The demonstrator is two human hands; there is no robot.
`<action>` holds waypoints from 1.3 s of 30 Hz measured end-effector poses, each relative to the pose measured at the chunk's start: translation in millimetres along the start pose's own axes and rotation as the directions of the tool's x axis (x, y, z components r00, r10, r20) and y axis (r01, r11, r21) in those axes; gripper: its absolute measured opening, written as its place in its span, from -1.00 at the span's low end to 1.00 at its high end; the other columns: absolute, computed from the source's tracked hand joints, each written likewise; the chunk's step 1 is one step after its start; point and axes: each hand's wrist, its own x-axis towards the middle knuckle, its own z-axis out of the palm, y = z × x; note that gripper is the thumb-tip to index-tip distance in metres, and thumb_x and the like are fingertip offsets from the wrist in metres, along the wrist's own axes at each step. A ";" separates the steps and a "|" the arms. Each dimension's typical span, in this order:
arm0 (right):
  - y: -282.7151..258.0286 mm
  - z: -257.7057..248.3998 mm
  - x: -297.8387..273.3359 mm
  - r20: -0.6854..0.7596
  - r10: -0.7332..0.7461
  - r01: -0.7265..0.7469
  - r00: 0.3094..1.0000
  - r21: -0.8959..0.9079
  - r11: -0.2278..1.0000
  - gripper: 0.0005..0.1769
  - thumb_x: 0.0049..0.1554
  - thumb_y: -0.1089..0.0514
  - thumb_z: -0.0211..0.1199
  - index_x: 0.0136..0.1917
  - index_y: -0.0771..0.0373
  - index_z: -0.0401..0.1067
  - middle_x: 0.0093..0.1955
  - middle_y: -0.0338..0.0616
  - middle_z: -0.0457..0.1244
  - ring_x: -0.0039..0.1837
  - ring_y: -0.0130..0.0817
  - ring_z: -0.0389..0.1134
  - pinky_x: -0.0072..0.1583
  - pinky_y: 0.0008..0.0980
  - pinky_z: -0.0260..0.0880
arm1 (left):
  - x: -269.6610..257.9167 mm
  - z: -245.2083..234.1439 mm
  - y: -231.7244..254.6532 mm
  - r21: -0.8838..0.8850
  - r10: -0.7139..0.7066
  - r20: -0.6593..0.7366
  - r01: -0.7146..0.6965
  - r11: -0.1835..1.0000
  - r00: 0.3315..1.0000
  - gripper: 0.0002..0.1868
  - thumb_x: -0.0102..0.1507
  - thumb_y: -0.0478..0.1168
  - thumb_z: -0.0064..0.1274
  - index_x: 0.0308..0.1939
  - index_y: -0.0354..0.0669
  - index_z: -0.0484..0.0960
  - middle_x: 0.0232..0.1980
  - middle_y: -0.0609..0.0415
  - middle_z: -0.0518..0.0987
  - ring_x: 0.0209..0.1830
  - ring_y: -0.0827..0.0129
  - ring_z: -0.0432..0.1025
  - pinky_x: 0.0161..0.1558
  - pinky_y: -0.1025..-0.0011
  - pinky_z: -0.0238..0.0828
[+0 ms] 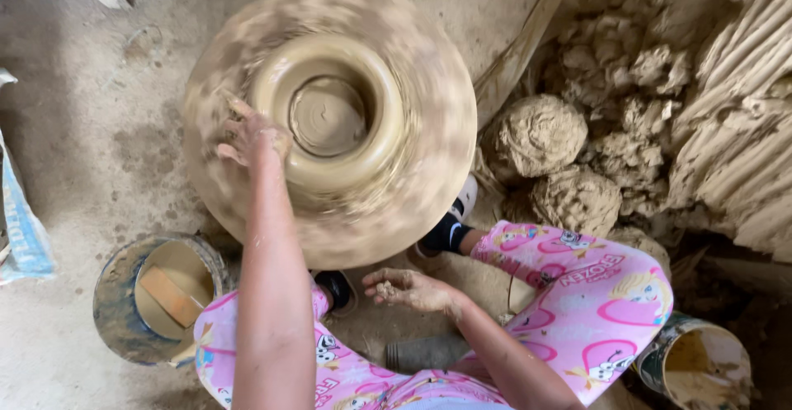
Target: The person centers a large mass of clay on a spinning pottery wheel by hand, opens the center to form a deep cavity, and uses a sponge to smooth the interior walls of the resulting vessel.
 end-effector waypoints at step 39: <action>-176.1 -245.1 31.8 -0.885 -0.092 -0.315 0.456 -0.257 0.914 -0.05 0.30 -0.54 -0.23 0.35 0.27 0.52 0.06 0.36 0.32 0.03 -0.05 0.34 0.23 -0.08 0.40 | -19.4 74.5 70.6 0.866 0.272 0.422 -0.473 0.162 0.865 -0.41 0.41 0.07 -0.08 0.48 -0.06 0.40 0.61 0.04 0.23 0.66 0.07 -0.05 0.54 -0.02 -0.52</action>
